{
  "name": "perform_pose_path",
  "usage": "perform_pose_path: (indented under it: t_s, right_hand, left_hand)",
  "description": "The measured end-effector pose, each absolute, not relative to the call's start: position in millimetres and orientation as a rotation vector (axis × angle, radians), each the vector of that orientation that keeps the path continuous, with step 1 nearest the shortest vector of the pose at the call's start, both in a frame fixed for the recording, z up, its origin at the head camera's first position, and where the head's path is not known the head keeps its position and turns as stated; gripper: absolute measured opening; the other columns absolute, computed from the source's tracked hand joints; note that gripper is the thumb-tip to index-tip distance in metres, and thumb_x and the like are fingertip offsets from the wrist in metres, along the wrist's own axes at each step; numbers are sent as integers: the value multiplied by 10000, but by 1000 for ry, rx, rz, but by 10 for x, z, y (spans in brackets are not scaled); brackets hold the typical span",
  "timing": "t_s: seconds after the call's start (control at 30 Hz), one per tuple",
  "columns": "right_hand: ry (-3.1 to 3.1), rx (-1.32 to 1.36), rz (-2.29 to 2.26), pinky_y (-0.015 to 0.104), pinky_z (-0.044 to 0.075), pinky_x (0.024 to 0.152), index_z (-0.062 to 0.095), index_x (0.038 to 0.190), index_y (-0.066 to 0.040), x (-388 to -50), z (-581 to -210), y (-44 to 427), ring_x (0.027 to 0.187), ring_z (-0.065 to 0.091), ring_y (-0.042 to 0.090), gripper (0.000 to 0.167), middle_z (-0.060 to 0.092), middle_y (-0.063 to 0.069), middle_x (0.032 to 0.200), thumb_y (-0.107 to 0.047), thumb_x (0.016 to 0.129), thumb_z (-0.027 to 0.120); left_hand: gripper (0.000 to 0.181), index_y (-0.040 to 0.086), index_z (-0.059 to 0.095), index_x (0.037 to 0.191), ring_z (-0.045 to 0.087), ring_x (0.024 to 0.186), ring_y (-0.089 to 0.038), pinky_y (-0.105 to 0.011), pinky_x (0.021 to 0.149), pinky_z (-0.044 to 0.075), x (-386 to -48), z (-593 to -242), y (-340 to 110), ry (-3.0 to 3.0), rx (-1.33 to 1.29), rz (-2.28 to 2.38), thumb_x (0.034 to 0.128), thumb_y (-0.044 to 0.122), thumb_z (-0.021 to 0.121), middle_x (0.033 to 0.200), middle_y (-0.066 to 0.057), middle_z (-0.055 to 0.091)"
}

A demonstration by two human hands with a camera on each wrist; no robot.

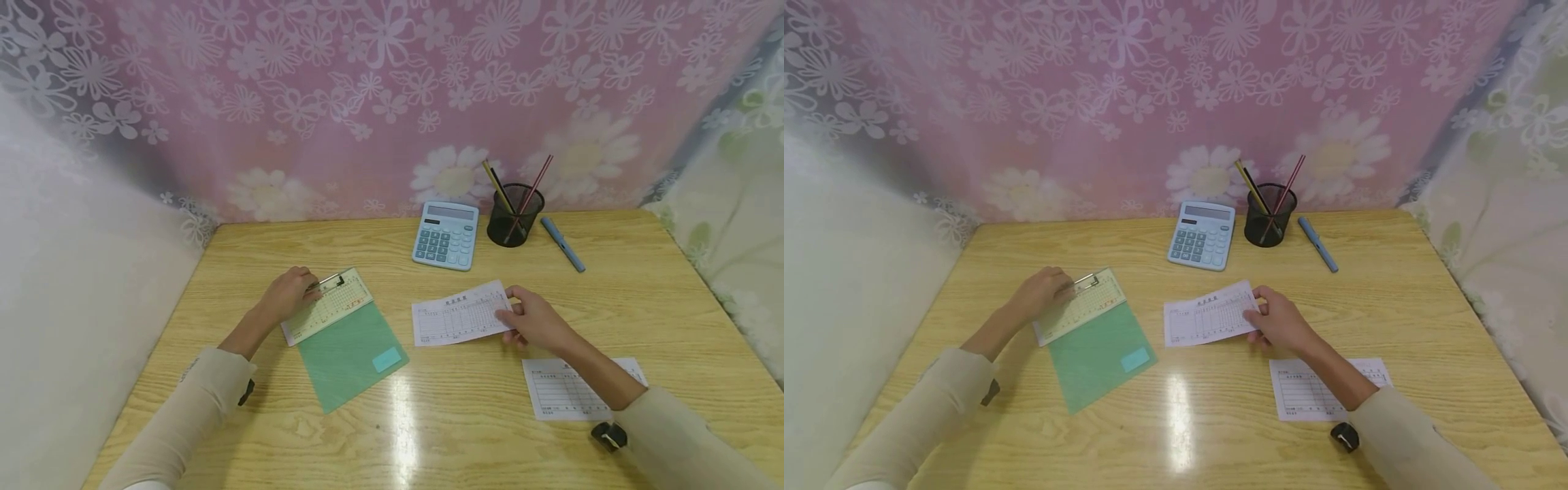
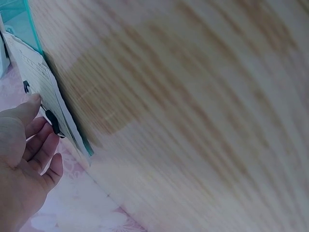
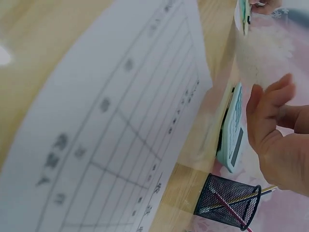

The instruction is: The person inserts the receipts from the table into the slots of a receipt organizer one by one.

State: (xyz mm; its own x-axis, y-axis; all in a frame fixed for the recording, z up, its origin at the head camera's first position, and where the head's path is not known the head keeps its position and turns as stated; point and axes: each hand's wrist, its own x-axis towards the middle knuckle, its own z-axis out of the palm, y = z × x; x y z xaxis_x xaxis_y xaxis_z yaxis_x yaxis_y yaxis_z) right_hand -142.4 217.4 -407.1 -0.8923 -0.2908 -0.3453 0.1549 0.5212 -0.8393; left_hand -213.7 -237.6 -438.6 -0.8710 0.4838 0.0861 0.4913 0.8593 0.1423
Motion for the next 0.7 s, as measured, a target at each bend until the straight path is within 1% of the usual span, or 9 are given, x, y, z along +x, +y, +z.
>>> perform_pose_path:
  t_s: [0.1, 0.17, 0.27, 0.33, 0.43, 0.53, 0.7]
  right_hand:
    - [2293, -99, -1384, 269, 484, 530, 332, 1311, 51, -1455, -4047, 2156, 617, 591, 153, 398, 668, 130, 846, -73, 974, 504]
    - [2298, -104, -1413, 283, 525, 596, 386, 1275, 85, -1474, -4030, 2143, 670, 617, 162, 371, 674, 141, 883, -66, 965, 522]
    - [2307, -84, -1458, 280, 564, 676, 492, 1165, 95, -1513, -4006, 2095, 734, 666, 172, 310, 701, 110, 867, -117, 951, 567]
    - [2288, -66, -1512, 293, 576, 708, 540, 1096, 89, -1550, -4000, 2035, 763, 693, 190, 295, 715, 95, 840, -153, 937, 599]
    - [2236, -30, -1566, 291, 580, 726, 572, 1093, 78, -1612, -3982, 1887, 798, 715, 192, 317, 735, 89, 870, -181, 920, 628]
    - [2179, -46, -1594, 300, 579, 745, 573, 1120, 100, -1672, -3952, 1698, 820, 719, 200, 308, 734, 89, 882, -136, 926, 613]
    - [2119, -88, -1621, 345, 570, 779, 574, 1129, 132, -1789, -3948, 1367, 813, 723, 210, 272, 722, 135, 880, -50, 928, 584]
  left_hand:
    - [266, 3, 685, 1010, 580, 825, -223, -334, 692, 510, -2138, -4388, -2375, -2982, -781, -243, 876, 233, 680, 933, -101, 644]
    - [259, -1, 687, 1001, 581, 819, -224, -333, 687, 511, -2139, -4388, -2375, -2973, -784, -242, 872, 224, 686, 926, -102, 645]
    - [254, -5, 688, 989, 581, 810, -225, -331, 680, 512, -2139, -4385, -2376, -2962, -788, -237, 867, 219, 693, 918, -104, 645]
    - [267, -5, 687, 997, 582, 815, -226, -335, 683, 514, -2142, -4381, -2375, -2969, -786, -231, 870, 230, 690, 925, -106, 646]
    - [286, 0, 685, 1010, 587, 836, -231, -345, 699, 518, -2142, -4369, -2367, -2988, -781, -217, 880, 254, 681, 945, -108, 651]
    - [315, -1, 683, 1020, 592, 858, -241, -360, 718, 519, -2139, -4356, -2349, -3000, -777, -209, 883, 282, 675, 957, -111, 650]
    - [320, 4, 686, 1013, 589, 865, -237, -364, 733, 516, -2142, -4345, -2309, -3009, -766, -199, 881, 296, 676, 939, -100, 646]
